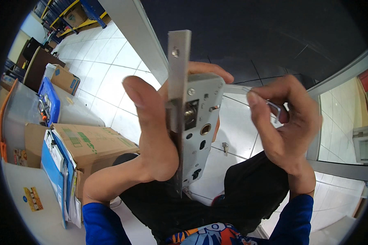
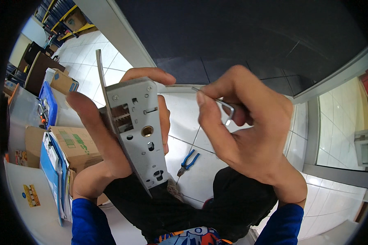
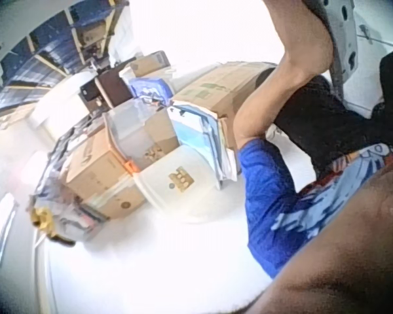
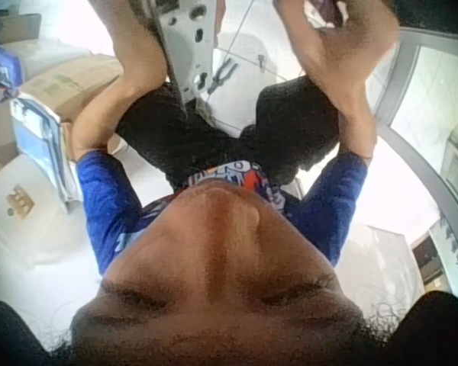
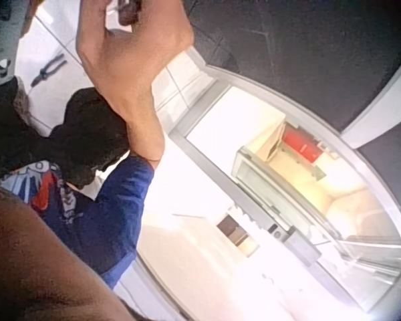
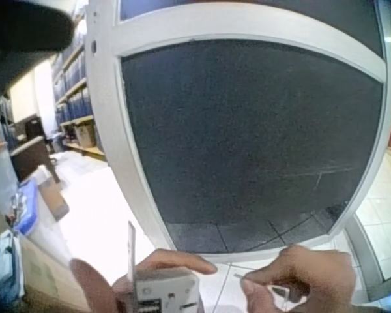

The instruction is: The person holds a door lock assembly, uses pliers to adjust a component on it, and kemudian uses an allen key to turn a screw inside the mechanism.

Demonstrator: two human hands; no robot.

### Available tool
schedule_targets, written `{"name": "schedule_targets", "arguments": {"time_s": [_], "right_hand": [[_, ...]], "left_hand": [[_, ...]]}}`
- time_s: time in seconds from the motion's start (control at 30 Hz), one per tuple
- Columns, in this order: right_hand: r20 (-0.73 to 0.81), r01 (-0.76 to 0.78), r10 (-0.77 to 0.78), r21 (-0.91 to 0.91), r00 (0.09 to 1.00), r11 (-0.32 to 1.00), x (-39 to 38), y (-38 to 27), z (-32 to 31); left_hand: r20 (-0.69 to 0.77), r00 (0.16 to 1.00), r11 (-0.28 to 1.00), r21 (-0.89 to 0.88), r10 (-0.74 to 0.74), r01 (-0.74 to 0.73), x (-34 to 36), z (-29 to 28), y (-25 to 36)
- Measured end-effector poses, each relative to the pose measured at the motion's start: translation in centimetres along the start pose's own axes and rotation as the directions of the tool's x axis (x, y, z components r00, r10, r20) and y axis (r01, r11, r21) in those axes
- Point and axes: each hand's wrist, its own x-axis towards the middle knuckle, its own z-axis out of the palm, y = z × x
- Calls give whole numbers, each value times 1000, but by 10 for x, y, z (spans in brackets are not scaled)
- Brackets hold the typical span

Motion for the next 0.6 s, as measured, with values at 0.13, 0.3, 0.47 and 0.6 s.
{"name": "schedule_targets", "arguments": {"time_s": [0.13, 0.3, 0.47, 0.6], "right_hand": [[-98, 139, -142, -36, 985, 990, 1, -9, -5], [-116, 317, -318, -25, 941, 948, 7, -9, 1], [-89, 317, -316, 4, 945, 948, 6, -11, 0], [-75, 320, -320, 0, 945, 947, 5, -11, 0]], "left_hand": [[123, 990, 997, 15, -73, 72, 1, -9, 0], [163, 957, 953, -151, -238, 263, -3, -4, 5], [198, 946, 949, -132, -258, 287, -3, -5, 6], [170, 950, 959, -57, -263, 276, -2, -6, 3]]}}
